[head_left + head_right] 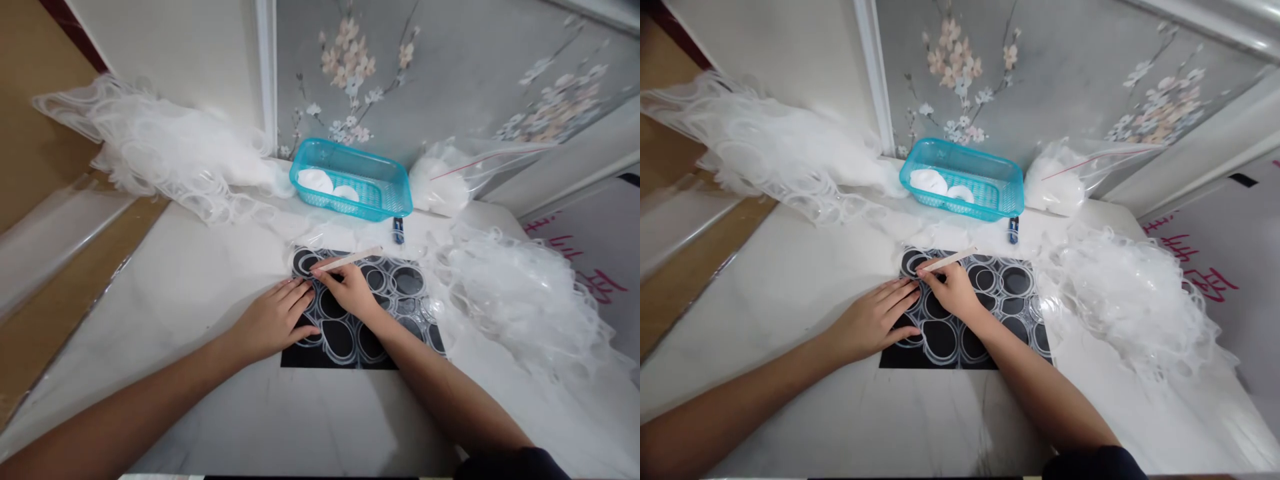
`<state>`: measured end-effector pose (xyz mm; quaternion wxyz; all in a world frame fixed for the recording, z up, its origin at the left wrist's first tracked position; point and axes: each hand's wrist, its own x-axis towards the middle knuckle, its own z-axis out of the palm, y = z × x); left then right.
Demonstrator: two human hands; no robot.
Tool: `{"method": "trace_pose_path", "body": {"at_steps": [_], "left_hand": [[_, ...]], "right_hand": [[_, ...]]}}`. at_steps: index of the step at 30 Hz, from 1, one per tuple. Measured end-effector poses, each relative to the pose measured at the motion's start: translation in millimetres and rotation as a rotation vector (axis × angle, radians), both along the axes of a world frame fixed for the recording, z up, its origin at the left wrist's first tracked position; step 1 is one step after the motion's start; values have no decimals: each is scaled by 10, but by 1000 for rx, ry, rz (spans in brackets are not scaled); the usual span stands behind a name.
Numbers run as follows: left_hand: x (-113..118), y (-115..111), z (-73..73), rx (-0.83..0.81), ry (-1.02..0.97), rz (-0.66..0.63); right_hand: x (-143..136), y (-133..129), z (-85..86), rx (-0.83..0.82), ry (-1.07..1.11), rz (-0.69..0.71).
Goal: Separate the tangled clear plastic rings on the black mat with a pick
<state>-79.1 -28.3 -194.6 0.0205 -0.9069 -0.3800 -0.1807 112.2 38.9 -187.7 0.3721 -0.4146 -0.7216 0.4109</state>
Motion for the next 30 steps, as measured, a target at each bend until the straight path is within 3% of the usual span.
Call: {"method": "trace_pose_path", "body": {"at_steps": [6,11,13,16,18,21,25,30], "left_hand": [[13,-4,-5,-30,-10,3],[2,11,14,-112,-51,-17],[-13,18,21,-142,-49,-29],[-27,20,33,-166,-31,-20],[-20,18,54,-150,-32,5],[29,13,121,-60,-69,32],[166,12,211,48,-64,-23],[349,69,153,47,42,-129]], "right_hand": [[11,-70,-62,158,-77,11],[53,-8,-47,448,-329,184],[144,193,87,451,-314,70],[367,499,347,434,-160,-281],[503,529,439,447,-64,-428],[575,258,340,423,-52,-352],[517,-174,37,142,-63,-186],[495,-252,-33,72,-33,-180]]}}
